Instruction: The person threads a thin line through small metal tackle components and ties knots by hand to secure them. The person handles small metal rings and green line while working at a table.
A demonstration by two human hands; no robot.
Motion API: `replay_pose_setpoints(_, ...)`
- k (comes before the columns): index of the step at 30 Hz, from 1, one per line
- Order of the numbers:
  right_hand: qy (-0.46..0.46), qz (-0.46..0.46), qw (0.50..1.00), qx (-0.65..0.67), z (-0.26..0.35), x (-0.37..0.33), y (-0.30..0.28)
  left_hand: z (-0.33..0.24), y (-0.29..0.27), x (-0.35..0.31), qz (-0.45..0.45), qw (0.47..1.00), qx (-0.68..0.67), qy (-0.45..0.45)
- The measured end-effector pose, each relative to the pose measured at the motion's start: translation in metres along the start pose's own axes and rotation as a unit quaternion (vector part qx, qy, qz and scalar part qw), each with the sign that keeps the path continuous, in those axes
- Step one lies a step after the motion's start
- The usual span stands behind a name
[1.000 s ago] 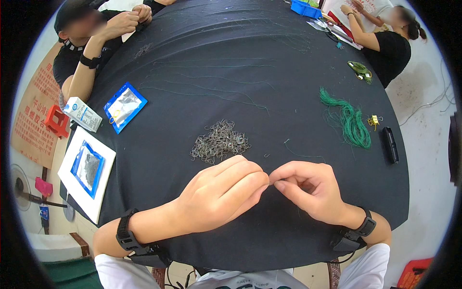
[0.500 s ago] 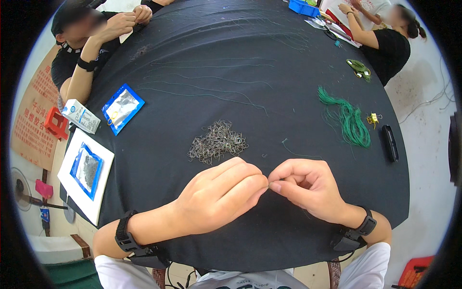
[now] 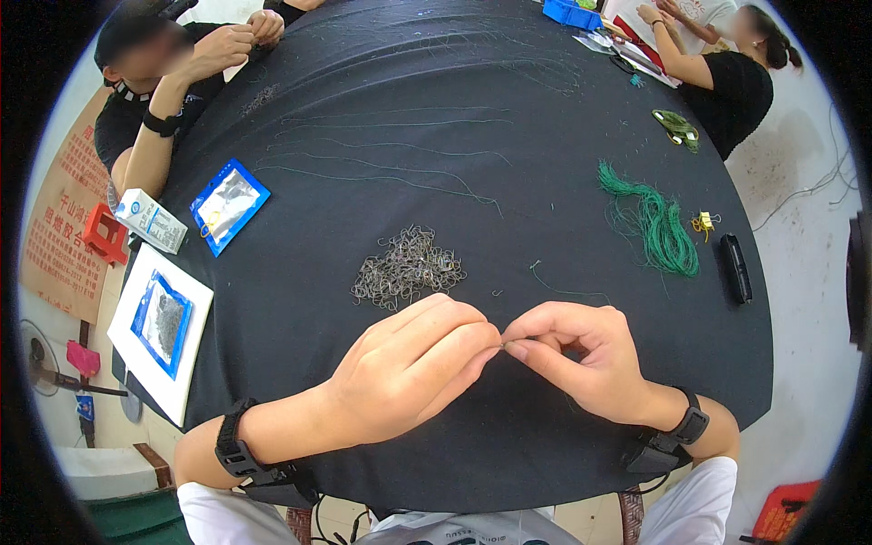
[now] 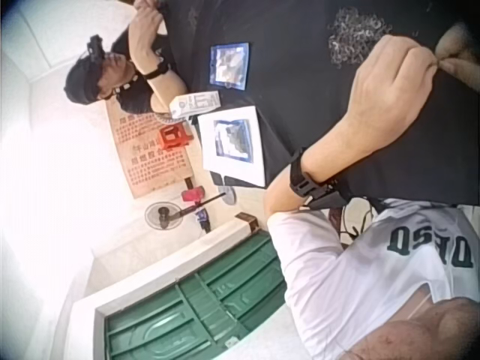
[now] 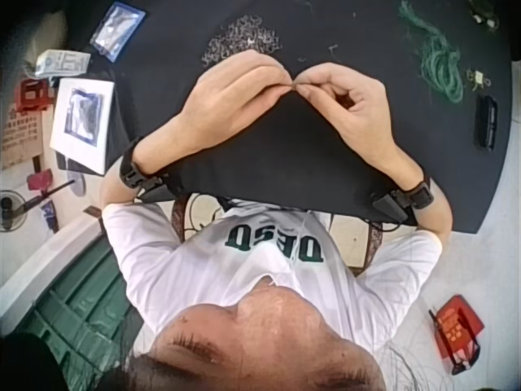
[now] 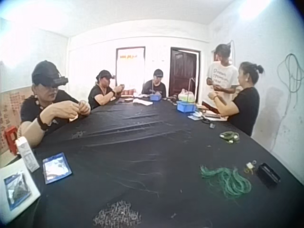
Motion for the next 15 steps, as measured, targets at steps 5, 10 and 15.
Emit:
replay_pose_setpoints(5, -0.012, -0.009, 1.000, -0.006, 0.002, 0.000, 0.000, -0.001, -0.001, 0.000, -0.007, 1.000, 0.003, 0.000)
replay_pose_setpoints(10, -0.047, -0.066, 0.994, -0.079, 0.011, -0.003, -0.011, 0.009, 0.001, -0.002, 0.009, 0.995, -0.065, -0.082)
replay_pose_setpoints(15, -0.130, -0.082, 0.977, -0.149, 0.018, -0.005, -0.006, 0.016, 0.005, -0.006, 0.023, 0.983, -0.120, -0.140)
Point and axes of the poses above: each hand's wrist, its own x-axis towards the middle knuckle, its own y-axis out of the palm, z = x × y, the point moved 7 cm from there along x, towards the middle knuckle, and after that the axes turned 5 degrees about z, right-handed, at the moved point
